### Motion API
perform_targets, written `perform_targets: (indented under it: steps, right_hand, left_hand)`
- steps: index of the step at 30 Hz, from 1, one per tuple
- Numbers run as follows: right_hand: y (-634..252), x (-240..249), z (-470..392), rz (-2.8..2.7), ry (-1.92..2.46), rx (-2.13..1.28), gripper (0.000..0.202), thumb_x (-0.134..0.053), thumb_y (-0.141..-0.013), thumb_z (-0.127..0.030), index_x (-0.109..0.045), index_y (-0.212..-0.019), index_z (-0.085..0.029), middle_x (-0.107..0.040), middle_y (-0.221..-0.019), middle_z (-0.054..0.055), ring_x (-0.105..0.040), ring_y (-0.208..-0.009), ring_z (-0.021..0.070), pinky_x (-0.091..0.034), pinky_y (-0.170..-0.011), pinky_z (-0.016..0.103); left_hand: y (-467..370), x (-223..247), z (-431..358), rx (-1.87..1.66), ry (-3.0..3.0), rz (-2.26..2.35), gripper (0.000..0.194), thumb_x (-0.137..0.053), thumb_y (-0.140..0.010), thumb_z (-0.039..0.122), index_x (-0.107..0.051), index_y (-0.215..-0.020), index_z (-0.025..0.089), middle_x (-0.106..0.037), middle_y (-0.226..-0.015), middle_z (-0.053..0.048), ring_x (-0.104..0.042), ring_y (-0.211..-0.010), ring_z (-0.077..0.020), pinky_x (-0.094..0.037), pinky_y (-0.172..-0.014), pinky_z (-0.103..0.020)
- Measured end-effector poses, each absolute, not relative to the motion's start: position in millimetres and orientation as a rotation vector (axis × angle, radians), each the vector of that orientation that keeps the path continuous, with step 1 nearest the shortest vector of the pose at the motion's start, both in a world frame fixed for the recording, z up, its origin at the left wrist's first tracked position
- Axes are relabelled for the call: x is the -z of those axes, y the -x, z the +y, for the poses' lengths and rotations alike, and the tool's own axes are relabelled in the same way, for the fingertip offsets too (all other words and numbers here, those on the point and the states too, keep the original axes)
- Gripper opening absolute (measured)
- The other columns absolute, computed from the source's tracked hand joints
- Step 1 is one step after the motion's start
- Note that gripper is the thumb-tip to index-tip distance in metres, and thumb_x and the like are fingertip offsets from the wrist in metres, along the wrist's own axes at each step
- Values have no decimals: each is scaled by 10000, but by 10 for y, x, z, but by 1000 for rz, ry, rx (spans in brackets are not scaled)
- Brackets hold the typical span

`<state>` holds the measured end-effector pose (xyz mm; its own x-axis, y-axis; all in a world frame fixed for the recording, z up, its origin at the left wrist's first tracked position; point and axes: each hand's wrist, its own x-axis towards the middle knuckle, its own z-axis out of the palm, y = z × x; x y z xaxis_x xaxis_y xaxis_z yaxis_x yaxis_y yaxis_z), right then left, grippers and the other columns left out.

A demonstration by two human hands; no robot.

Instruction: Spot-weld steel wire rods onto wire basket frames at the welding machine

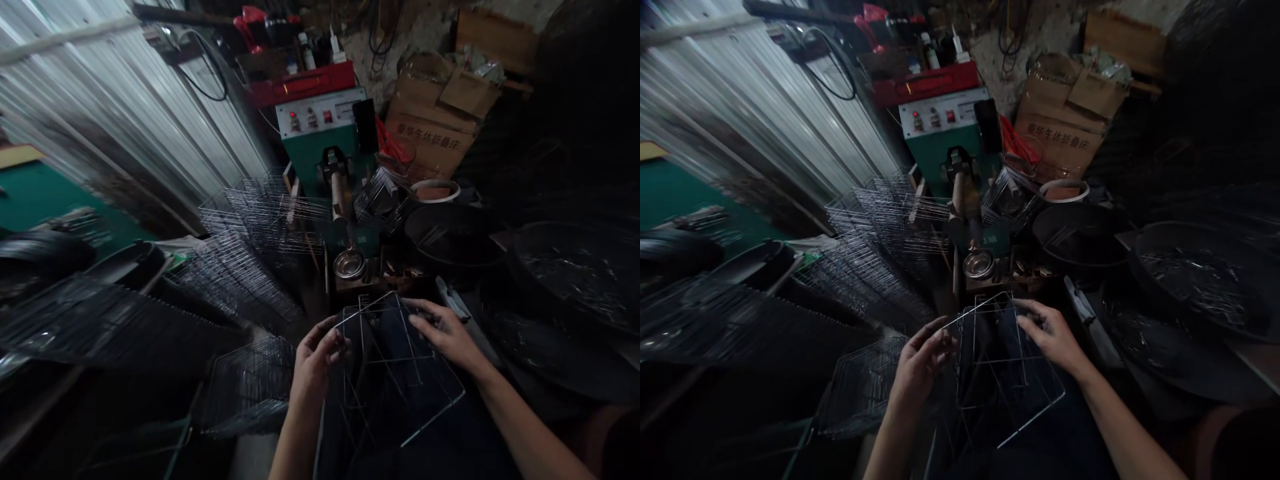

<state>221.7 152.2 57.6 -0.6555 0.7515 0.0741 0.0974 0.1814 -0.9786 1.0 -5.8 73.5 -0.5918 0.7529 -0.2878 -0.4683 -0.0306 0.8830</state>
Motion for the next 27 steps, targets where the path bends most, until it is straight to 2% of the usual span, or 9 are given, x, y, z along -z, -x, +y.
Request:
perform_targets:
  steps: [3, 7, 9, 12, 15, 19, 22, 25, 27]
  right_hand:
    - [-2180, -539, 1564, -1896, 821, -1484, 450, -602, -935, -452, -632, -1314, -211, -576, -713, -5, -532, -620, 146, -436, -581, 271]
    - [-2147, -519, 1613, -1832, 858, -1394, 473, -601, -936, -467, -613, -1324, -196, -573, -708, -6, -537, -606, 145, -450, -579, 277]
    - [-2166, -587, 1600, -1836, 869, -1357, 429, -614, -933, -468, -642, -1265, -198, -601, -728, 5, -572, -630, 156, -477, -599, 288]
    - [-2275, -808, 1515, -1861, 846, -1301, 260, -636, -934, -448, -705, -1059, -231, -656, -774, 29, -600, -624, 164, -494, -569, 290]
    - [-2442, -1062, 1407, -1779, 702, -1253, 250, -595, -962, -470, -727, -956, -257, -687, -818, 56, -590, -577, 166, -491, -512, 304]
    - [-2572, -1211, 1324, -1749, 541, -1271, 410, -482, -986, -573, -755, -944, -270, -693, -834, 97, -662, -743, 253, -548, -599, 374]
    - [-2524, -1124, 1332, -1780, 724, -1202, 181, -655, -931, -440, -736, -1006, -297, -696, -930, 75, -672, -849, 259, -585, -707, 389]
    - [-2407, -910, 1395, -1757, 855, -1193, 351, -712, -889, -414, -674, -1221, -305, -653, -1127, 84, -652, -985, 267, -603, -817, 413]
    - [-2343, -732, 1453, -1746, 882, -1214, 458, -675, -909, -434, -609, -1342, -299, -622, -1176, 91, -644, -987, 252, -608, -829, 411]
  left_hand:
    - [-34, -682, -97, -1741, -345, 1390, 756, -863, -675, 374, -551, -1325, 146, -710, -916, -77, -723, -790, -214, -579, -602, -270]
    - [-40, -664, -161, -1702, -406, 1489, 813, -813, -750, 392, -443, -1450, 204, -717, -1046, -99, -693, -713, -162, -543, -571, -241]
    - [-9, -705, -205, -1668, -481, 1580, 688, -793, -771, 407, -552, -1378, 191, -729, -1024, -96, -695, -750, -172, -567, -652, -267]
    - [37, -855, -306, -1762, -704, 1821, 459, -817, -744, 384, -733, -1157, 202, -732, -1060, -92, -686, -972, -234, -571, -837, -302]
    - [-3, -1091, -435, -2030, -909, 1942, 308, -817, -740, 308, -779, -1036, 233, -696, -1061, -74, -667, -922, -224, -568, -742, -274]
    - [-129, -1328, -540, -2223, -843, 1703, 216, -740, -787, 364, -795, -924, 206, -639, -1044, -103, -659, -785, -243, -586, -641, -355]
    - [-143, -1262, -481, -2135, -737, 1592, 302, -737, -758, 467, -785, -754, 168, -628, -940, -118, -658, -782, -273, -595, -643, -387]
    - [-96, -1008, -317, -1999, -630, 1660, 224, -795, -740, 378, -727, -688, 171, -609, -853, -56, -622, -723, -173, -541, -624, -267]
    - [-64, -818, -207, -1877, -590, 1715, 216, -843, -704, 317, -744, -854, 199, -651, -872, -32, -638, -764, -156, -526, -661, -229]
